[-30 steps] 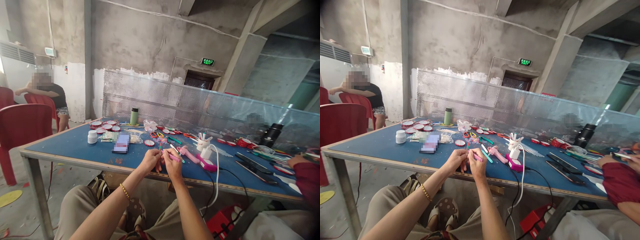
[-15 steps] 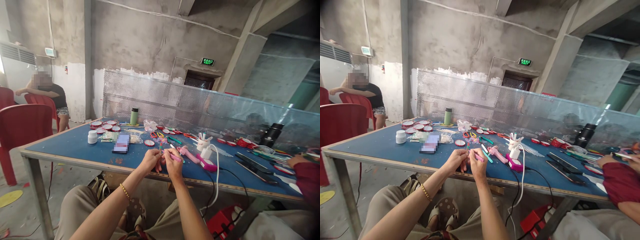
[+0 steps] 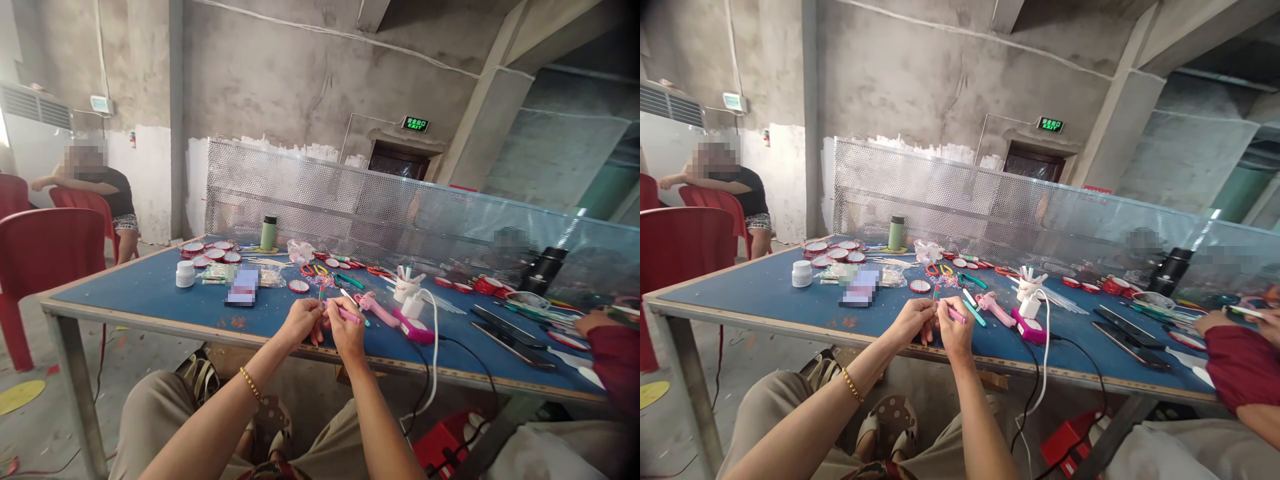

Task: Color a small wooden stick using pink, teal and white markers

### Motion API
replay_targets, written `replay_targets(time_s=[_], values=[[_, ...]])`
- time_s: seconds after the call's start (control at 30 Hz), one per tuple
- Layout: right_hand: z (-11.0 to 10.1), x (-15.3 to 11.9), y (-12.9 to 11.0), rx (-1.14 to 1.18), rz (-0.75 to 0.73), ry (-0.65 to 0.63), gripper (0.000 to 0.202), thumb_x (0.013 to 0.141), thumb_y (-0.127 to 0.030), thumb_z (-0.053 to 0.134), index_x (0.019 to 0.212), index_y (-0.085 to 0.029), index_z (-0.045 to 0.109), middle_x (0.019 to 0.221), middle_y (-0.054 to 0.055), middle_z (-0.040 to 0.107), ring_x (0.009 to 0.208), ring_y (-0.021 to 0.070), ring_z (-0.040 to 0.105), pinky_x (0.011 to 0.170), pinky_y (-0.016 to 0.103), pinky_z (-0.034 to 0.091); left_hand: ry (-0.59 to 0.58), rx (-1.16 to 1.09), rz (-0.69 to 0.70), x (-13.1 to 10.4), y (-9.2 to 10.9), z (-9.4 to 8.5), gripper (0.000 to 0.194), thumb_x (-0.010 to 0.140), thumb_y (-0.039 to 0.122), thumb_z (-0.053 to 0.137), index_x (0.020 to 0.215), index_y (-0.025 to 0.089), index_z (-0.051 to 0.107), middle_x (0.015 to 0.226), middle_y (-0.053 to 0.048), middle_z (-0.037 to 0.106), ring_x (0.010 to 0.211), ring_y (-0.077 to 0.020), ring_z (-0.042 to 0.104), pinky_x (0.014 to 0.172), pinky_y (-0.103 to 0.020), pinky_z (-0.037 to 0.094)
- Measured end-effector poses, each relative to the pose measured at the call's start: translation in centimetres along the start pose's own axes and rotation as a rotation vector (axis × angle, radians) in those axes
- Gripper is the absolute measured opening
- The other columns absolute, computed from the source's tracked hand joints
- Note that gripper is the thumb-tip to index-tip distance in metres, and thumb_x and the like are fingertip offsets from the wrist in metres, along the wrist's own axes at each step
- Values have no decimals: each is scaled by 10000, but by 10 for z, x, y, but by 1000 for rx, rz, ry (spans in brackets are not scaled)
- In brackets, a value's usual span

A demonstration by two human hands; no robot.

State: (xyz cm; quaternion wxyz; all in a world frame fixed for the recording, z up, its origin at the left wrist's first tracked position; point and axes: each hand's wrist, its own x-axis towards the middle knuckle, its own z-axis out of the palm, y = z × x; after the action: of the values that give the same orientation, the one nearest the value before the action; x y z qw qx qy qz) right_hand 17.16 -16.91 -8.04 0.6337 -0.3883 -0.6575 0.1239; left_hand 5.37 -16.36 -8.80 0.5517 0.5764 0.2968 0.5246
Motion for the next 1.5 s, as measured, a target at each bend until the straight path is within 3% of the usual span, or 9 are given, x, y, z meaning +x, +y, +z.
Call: replay_targets(time_s=[1.03,1.5], values=[[0,-1,0,9,-14,28,231,881,-366,578,718,-202,565,580,-16,626,413,118,570,448,221,469,-7,-15,7,1,-1,-1,303,768,428,620,686,150,530,519,2,575,331,-118,549,273,-174,387],[1,-2,-2,36,-9,10,225,863,-370,588,721,-195,595,586,-8,642,414,111,567,433,207,477,-1,-9,15,0,0,0,309,783,428,602,707,133,551,626,-31,629,339,-109,557,266,-182,398]])
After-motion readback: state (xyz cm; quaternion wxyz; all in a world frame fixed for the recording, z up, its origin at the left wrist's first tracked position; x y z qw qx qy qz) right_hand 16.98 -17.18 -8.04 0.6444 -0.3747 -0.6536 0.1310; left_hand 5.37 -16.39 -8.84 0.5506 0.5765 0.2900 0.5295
